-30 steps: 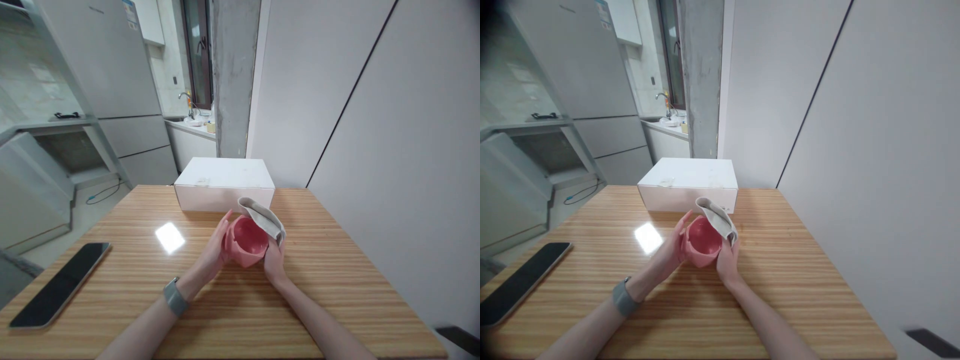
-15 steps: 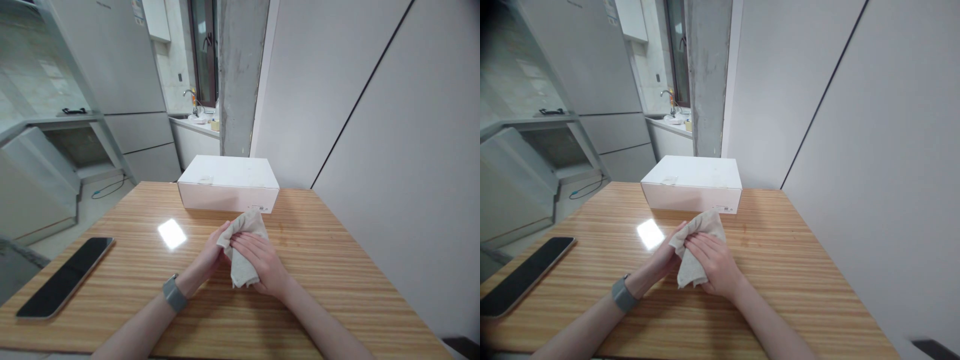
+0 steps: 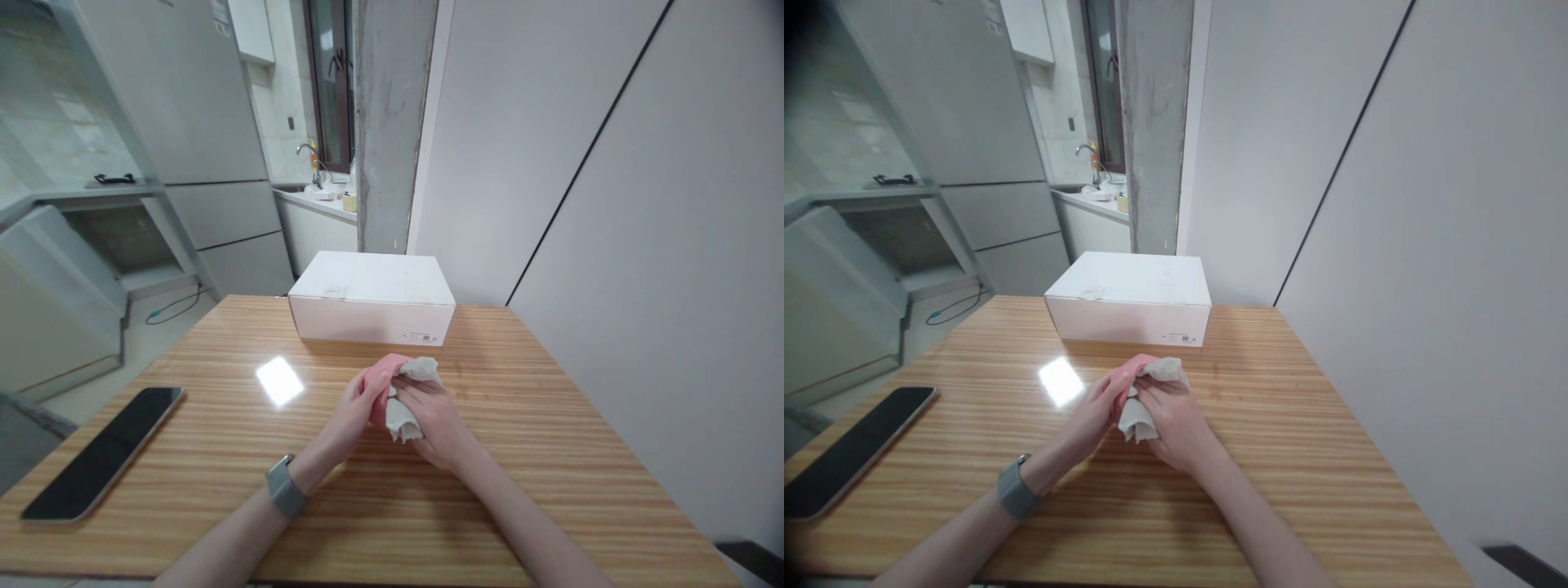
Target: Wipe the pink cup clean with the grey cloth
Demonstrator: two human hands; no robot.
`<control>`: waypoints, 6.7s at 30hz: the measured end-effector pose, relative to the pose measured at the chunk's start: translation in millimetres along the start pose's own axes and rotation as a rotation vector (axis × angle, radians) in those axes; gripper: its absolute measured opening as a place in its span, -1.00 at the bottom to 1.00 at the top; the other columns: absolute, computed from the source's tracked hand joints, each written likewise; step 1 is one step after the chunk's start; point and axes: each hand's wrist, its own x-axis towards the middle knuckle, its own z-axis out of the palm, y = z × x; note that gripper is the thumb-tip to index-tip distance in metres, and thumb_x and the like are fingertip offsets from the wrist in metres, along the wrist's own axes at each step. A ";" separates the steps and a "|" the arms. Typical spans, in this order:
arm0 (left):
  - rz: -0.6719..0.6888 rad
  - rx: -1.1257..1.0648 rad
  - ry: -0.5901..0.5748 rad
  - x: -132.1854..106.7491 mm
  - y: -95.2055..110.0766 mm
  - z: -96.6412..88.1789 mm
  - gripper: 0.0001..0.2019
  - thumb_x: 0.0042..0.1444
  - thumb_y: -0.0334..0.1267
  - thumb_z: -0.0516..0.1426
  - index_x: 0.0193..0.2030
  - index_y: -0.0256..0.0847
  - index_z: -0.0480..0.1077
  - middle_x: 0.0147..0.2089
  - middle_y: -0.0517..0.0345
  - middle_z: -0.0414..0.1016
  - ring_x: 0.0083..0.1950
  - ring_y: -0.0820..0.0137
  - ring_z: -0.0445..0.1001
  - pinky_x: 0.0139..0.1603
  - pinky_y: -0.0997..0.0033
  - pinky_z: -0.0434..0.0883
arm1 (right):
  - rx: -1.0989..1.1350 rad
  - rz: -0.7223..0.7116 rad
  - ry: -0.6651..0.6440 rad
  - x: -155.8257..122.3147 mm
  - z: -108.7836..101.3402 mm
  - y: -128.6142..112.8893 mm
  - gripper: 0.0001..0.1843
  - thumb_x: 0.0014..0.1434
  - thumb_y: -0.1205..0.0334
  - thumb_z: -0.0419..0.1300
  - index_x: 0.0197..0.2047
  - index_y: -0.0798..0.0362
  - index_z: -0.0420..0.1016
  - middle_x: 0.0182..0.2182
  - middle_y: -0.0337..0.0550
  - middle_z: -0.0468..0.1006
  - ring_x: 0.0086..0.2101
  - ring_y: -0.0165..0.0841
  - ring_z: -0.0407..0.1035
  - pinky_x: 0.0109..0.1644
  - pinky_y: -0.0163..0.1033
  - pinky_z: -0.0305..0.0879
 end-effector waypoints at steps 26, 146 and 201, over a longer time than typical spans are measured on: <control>0.035 0.262 -0.175 6.4 14.6 -27.0 -0.63 0.15 -0.02 0.07 -0.23 -0.32 0.51 -0.19 0.07 0.58 -0.05 0.20 0.43 0.02 0.30 0.31 | -0.162 -0.193 0.020 -4.6 1.0 -2.0 -0.49 0.11 0.15 0.09 0.11 0.17 0.35 -0.05 0.15 0.51 0.03 -0.07 0.33 0.17 -0.01 0.12; -0.127 0.002 -0.234 2.1 8.8 -20.4 -0.55 0.17 0.10 0.00 -0.19 -0.30 0.42 -0.22 0.06 0.53 -0.09 0.30 0.44 0.00 0.32 0.31 | -0.439 -0.408 0.317 -10.1 13.6 -6.2 -0.53 0.11 0.11 0.02 0.03 0.18 0.38 -0.28 0.04 0.58 -0.20 -0.11 0.42 -0.11 -0.02 0.29; -0.008 0.281 -0.089 -3.1 16.2 -13.9 -0.65 0.08 0.03 0.14 -0.25 -0.26 0.44 -0.19 0.09 0.50 -0.08 0.28 0.38 -0.02 0.34 0.27 | -0.507 -0.504 0.397 -9.0 13.7 -8.5 -0.69 0.09 0.22 0.04 -0.18 0.16 0.50 -0.38 0.02 0.57 -0.30 -0.18 0.44 -0.25 -0.07 0.35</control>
